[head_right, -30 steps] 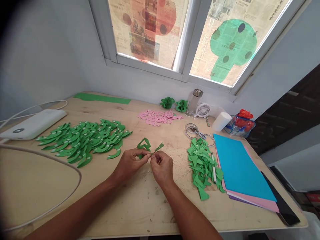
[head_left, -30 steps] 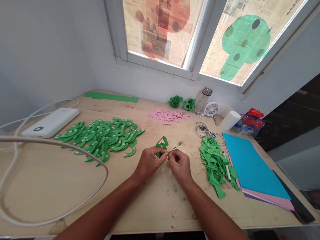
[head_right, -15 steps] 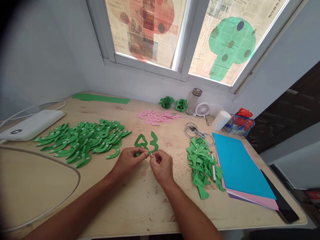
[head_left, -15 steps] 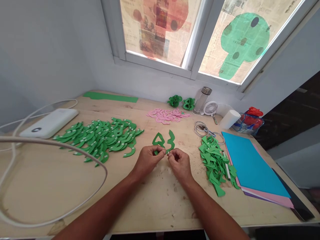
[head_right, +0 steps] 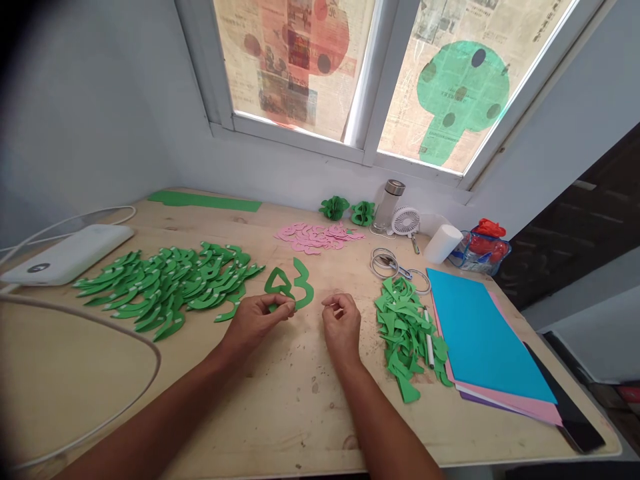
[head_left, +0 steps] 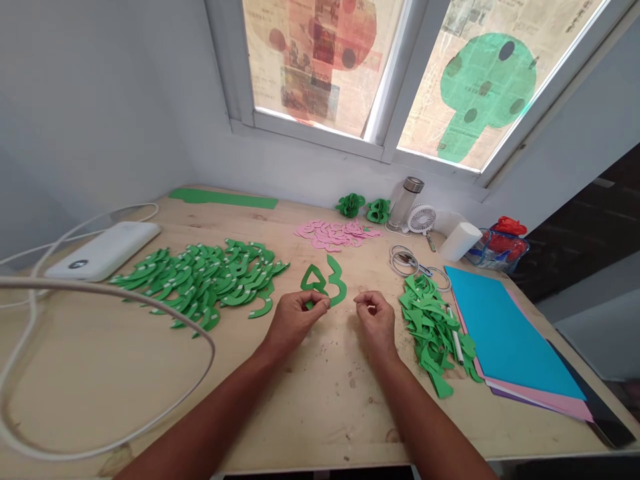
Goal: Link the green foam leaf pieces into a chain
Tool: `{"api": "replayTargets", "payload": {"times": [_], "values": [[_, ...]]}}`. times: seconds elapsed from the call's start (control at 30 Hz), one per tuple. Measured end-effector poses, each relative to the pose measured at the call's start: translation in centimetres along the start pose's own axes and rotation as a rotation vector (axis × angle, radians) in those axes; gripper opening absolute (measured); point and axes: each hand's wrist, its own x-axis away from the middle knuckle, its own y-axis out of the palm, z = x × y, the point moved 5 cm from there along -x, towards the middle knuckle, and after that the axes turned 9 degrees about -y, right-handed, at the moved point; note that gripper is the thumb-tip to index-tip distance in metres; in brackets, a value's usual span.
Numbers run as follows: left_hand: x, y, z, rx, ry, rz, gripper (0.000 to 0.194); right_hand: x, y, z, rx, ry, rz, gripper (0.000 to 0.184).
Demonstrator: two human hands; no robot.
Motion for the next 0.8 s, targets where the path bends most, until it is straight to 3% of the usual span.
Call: {"api": "replayTargets", "payload": {"times": [0.1, 0.23, 0.3, 0.43, 0.67, 0.8], "values": [[0.0, 0.0, 0.0, 0.002, 0.003, -0.007, 0.023, 0.0, 0.3, -0.2, -0.024, -0.014, -0.059, 0.019], [0.2, 0.2, 0.0, 0.014, -0.005, -0.028, 0.022, 0.1, 0.3, -0.5, -0.078, -0.009, -0.031, 0.018], [0.2, 0.3, 0.0, 0.010, -0.006, -0.040, 0.022, 0.2, 0.7, -0.6, -0.145, 0.017, -0.072, 0.026], [0.3, 0.6, 0.0, -0.009, 0.001, -0.058, 0.021, 0.5, 1.6, -0.5, -0.261, 0.048, -0.168, 0.023], [0.3, 0.6, 0.1, -0.001, -0.014, -0.052, 0.021, 0.2, 0.5, 0.0, -0.235, 0.066, -0.001, 0.017], [0.5, 0.7, 0.5, -0.007, -0.005, -0.068, 0.023, 0.0, 0.1, -0.3, -0.224, 0.061, 0.024, 0.024]]}}
